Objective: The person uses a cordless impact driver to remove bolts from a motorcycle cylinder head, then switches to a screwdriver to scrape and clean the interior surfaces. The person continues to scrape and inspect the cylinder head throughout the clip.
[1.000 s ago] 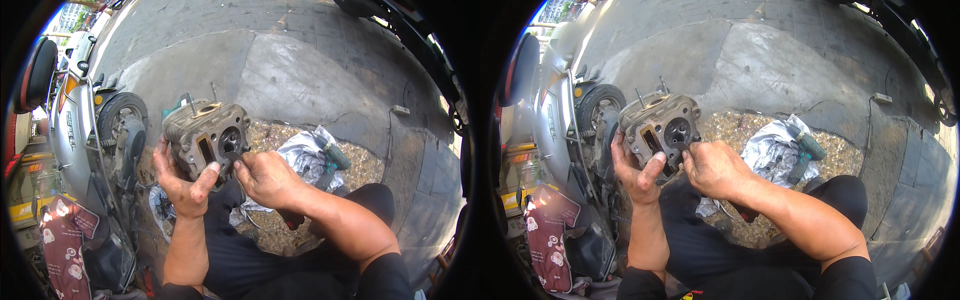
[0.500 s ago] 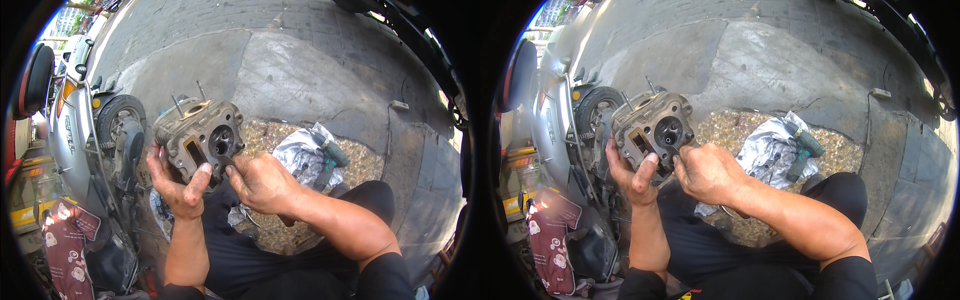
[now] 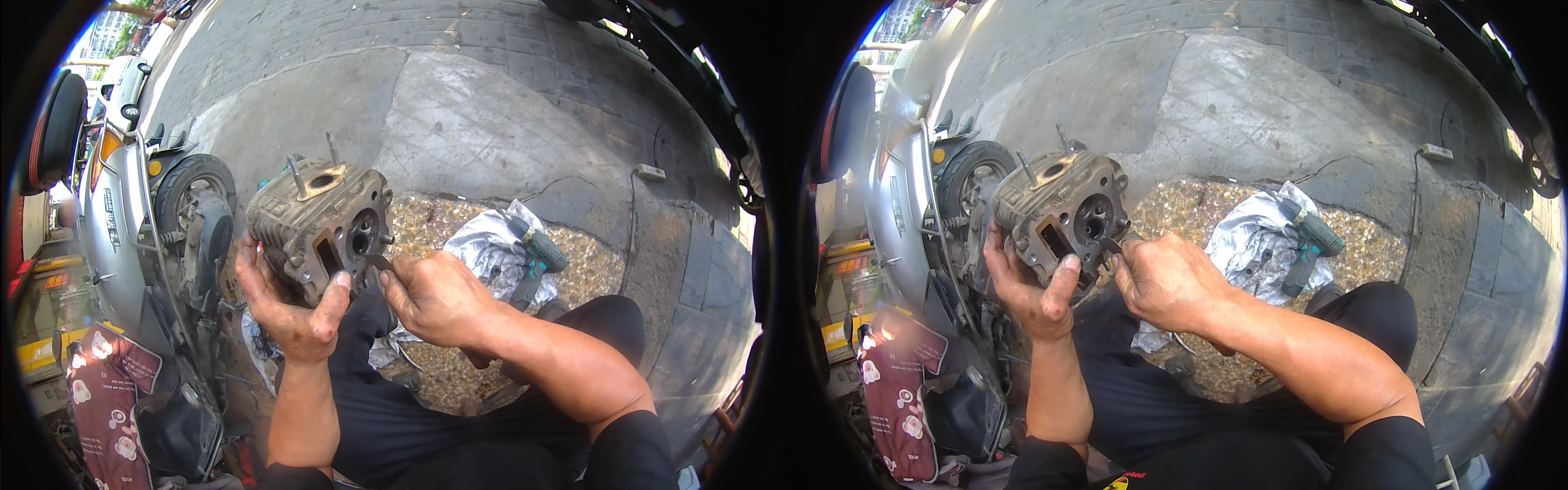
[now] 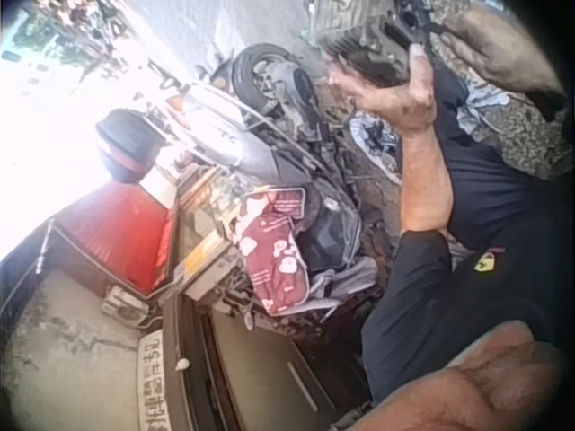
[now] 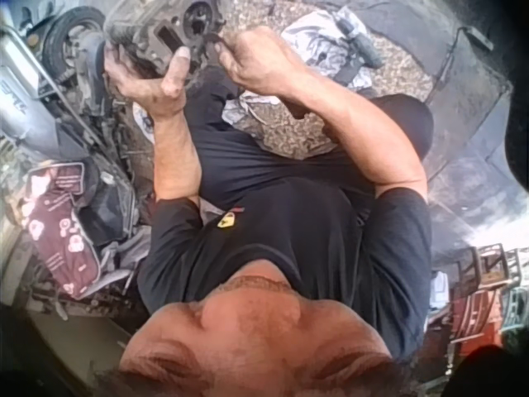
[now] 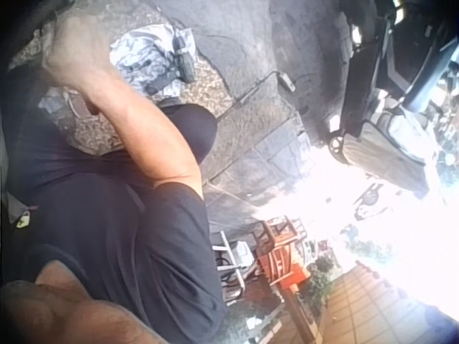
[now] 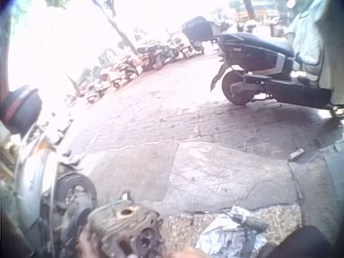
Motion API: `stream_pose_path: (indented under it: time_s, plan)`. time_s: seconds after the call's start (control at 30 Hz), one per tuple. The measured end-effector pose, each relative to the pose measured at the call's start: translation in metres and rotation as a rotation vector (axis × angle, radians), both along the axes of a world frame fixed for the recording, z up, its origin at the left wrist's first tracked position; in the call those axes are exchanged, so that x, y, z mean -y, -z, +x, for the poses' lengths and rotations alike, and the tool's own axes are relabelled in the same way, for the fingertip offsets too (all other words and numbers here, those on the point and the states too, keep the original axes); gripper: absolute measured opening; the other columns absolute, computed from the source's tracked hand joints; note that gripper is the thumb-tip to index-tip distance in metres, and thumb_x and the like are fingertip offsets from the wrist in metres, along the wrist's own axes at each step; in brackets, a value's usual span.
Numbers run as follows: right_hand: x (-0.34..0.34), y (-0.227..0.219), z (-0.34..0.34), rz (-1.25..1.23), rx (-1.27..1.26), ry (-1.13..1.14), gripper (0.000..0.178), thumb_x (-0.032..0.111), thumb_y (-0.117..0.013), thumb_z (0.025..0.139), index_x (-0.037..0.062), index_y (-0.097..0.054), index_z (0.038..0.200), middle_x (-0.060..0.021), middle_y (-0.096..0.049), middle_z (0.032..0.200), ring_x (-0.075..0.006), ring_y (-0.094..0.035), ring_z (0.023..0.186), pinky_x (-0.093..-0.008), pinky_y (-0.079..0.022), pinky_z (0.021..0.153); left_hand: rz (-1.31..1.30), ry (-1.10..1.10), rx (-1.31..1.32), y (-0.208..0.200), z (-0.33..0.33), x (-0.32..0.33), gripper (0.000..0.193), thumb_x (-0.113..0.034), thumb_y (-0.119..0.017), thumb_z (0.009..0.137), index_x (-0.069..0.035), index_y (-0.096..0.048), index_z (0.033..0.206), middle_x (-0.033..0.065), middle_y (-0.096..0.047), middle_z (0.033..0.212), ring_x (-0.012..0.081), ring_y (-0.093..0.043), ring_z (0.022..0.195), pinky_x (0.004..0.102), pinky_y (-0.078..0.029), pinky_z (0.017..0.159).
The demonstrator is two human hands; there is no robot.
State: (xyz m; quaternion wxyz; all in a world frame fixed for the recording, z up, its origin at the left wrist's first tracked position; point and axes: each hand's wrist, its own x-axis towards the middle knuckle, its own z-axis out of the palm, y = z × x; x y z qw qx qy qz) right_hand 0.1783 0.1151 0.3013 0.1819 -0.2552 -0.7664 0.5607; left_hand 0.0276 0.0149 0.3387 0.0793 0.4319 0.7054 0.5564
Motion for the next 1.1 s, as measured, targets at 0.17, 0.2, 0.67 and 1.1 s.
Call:
stream_pose_path:
  time_s: [0.17,0.2,0.67,1.1]
  plan:
    - [-0.002,0.002,-0.002,-0.038,-0.012,-0.026,0.027,0.018,-0.061,0.097,-0.0026,-0.062,0.079,-0.0257,-0.060,0.062,-0.0469,-0.063,0.062,-0.0517,-0.050,0.057,0.011,-0.022,-0.010,0.001,0.002,0.002,0.101,-0.007,-0.078,0.064,0.008,-0.026,0.149,0.0221,-0.047,0.138,0.0301,-0.051,0.126,0.0409,-0.040,0.110]
    - [-0.001,0.002,-0.003,0.010,0.028,-0.011,0.027,0.018,-0.062,0.097,-0.0026,-0.062,0.079,-0.0257,-0.060,0.062,-0.0470,-0.063,0.061,-0.0517,-0.050,0.057,-0.005,-0.019,-0.033,0.001,0.002,0.002,0.101,-0.007,-0.078,0.064,0.008,-0.026,0.149,0.0220,-0.047,0.138,0.0301,-0.050,0.126,0.0409,-0.040,0.110]
    - [-0.007,0.008,-0.001,0.176,0.045,-0.067,0.025,0.020,-0.063,0.093,-0.0003,-0.059,0.078,-0.0246,-0.059,0.058,-0.0465,-0.063,0.058,-0.0539,-0.051,0.055,-0.016,-0.024,0.089,-0.003,0.005,-0.003,0.098,-0.005,-0.077,0.065,0.008,-0.028,0.149,0.0207,-0.049,0.137,0.0290,-0.053,0.124,0.0404,-0.041,0.110]
    - [-0.008,0.016,-0.002,0.368,0.153,-0.030,0.022,0.020,-0.060,0.091,0.0005,-0.064,0.081,-0.0238,-0.066,0.065,-0.0437,-0.068,0.063,-0.0523,-0.056,0.059,-0.053,-0.053,0.089,0.001,-0.001,0.001,0.098,-0.008,-0.080,0.063,0.009,-0.032,0.146,0.0205,-0.049,0.134,0.0293,-0.053,0.123,0.0405,-0.042,0.109]
